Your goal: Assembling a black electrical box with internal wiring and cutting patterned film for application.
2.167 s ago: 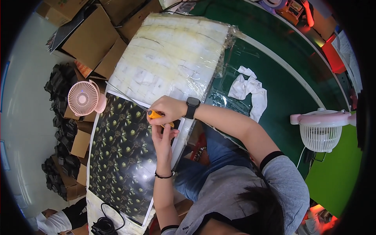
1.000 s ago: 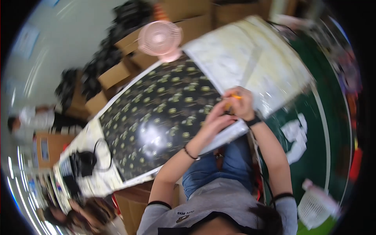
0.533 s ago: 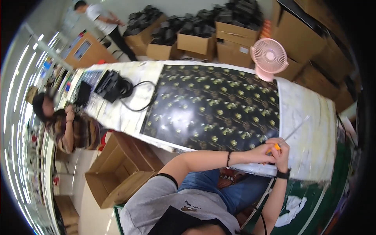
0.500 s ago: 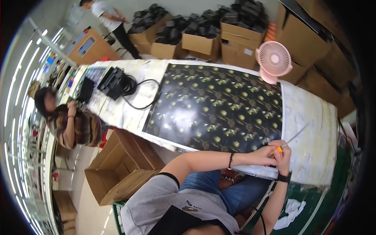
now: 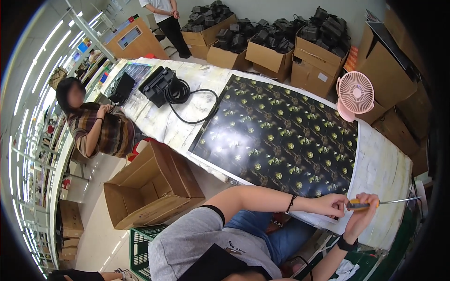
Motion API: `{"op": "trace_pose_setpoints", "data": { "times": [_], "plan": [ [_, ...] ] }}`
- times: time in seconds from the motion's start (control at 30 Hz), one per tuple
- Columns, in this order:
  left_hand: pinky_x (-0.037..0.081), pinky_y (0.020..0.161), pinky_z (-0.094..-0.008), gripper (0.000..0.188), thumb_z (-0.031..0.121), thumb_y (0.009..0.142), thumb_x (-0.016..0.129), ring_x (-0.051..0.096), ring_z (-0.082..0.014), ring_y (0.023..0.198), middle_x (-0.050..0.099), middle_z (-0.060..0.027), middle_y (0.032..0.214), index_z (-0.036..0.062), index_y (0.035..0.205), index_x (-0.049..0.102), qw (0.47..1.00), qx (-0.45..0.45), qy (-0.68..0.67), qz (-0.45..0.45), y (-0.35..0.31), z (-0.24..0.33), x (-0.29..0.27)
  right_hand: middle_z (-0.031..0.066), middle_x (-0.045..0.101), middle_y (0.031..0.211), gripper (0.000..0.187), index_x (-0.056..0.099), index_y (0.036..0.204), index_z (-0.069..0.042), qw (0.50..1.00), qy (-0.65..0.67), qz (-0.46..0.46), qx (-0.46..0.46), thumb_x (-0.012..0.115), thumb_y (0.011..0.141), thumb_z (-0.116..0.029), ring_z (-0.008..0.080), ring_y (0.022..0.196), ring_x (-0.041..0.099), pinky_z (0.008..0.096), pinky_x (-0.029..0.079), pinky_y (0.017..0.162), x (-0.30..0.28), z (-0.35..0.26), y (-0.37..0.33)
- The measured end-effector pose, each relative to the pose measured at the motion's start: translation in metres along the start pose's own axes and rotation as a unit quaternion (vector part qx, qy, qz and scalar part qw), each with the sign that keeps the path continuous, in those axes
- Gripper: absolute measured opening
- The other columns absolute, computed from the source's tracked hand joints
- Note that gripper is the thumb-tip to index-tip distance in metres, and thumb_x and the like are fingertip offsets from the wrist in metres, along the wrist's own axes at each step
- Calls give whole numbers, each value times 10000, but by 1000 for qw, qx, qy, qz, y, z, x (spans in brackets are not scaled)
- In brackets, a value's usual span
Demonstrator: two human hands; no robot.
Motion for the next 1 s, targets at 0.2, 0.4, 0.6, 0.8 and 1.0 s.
{"op": "trace_pose_setpoints", "data": {
  "times": [0.2,0.4,0.6,0.8,1.0],
  "plan": [
    [379,541,-222,179,130,826,710,476,-42,593,550,24,700,45,910,577,998,34,59,14,-1,6,-3,-22,274,678,217,387,872,-100,981,187,47,-33,422,1045,-225,72,597,256,221,249,506,29,-49,-21],
    [319,505,-262,293,133,779,744,390,-50,572,432,52,599,66,697,470,992,40,120,-6,2,7,1,-19,317,627,277,344,746,-127,878,467,-92,59,449,1001,-152,83,536,331,259,330,534,43,-86,-19],
    [261,473,-263,478,49,738,711,294,-39,526,286,89,549,133,572,270,999,-1,49,-8,-2,-8,-2,1,526,614,362,464,643,-121,738,668,71,60,575,924,-319,124,496,493,262,460,522,75,-105,-33],
    [226,458,-264,518,24,718,719,265,-28,508,261,102,532,153,546,248,1000,11,-13,14,1,0,-2,2,529,624,355,468,644,-120,756,646,59,87,575,926,-308,125,493,490,265,452,518,48,-104,-25],
    [254,468,-275,517,47,732,738,276,-39,510,287,90,527,135,536,268,997,35,53,-45,2,3,6,-4,519,624,267,463,640,-129,730,665,62,145,599,865,-173,110,498,470,259,422,511,69,-91,-18]
  ]
}}
Point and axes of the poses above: each hand's wrist, its own y-axis towards the middle knuckle, its own x-axis out of the palm, z = x × y, the point moved 10 cm from there along y, towards the middle knuckle
